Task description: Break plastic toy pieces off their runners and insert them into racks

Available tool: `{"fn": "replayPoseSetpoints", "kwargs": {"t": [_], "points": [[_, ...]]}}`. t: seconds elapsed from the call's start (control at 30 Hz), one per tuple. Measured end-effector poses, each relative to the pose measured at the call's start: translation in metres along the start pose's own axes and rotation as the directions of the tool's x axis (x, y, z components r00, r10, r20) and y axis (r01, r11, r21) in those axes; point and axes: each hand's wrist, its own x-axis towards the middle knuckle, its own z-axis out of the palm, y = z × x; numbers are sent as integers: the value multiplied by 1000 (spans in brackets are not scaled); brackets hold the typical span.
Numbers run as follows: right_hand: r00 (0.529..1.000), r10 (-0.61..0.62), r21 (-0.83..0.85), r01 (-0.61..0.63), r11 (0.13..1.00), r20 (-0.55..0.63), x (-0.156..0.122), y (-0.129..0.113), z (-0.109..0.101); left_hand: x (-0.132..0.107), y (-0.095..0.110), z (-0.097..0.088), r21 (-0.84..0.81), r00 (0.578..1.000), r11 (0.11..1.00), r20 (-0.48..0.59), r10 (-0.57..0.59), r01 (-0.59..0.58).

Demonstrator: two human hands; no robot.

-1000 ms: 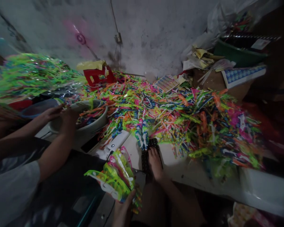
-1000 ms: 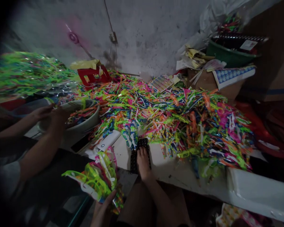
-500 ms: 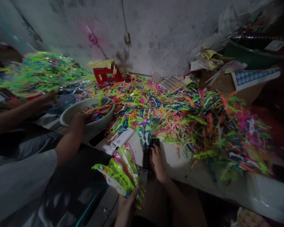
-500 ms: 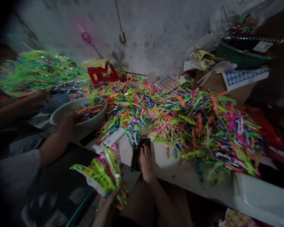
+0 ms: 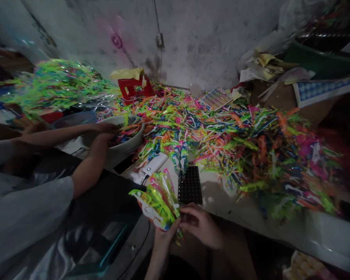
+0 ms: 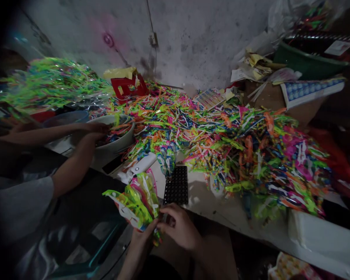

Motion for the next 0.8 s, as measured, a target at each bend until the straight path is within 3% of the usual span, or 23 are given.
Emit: {"fn": "replayPoseSetpoints", "kwargs": {"t": [0.13,0.27,0.33,0.4,0.47,0.6,0.8], "points": [[997,40,29,-38,999,-66,-1,0,6,-4,2,0,41,999,999,37,12,-14],[975,202,248,-176,953,-86,-4,1,9,-9,6,-1,32,999,999,47,-13,12],[960,246,320,-192,927,-135,-3,2,0,-10,9,-1,10,999,1000,46,-14,14],[933,239,335,-143,932,-269,5,5,-15,-10,14,0,11,999,1000,43,-15,15],[894,189,300,-65,952,-407,24,13,-36,-10,20,1,11,999,1000,36,-18,18],[902,115,250,-8,968,-416,86,51,-68,-11,29,2,7,1000,1000,19,-1,1],[913,139,267,-34,963,-384,163,114,-73,-4,27,-4,42,1000,999,-21,-9,10]]}}
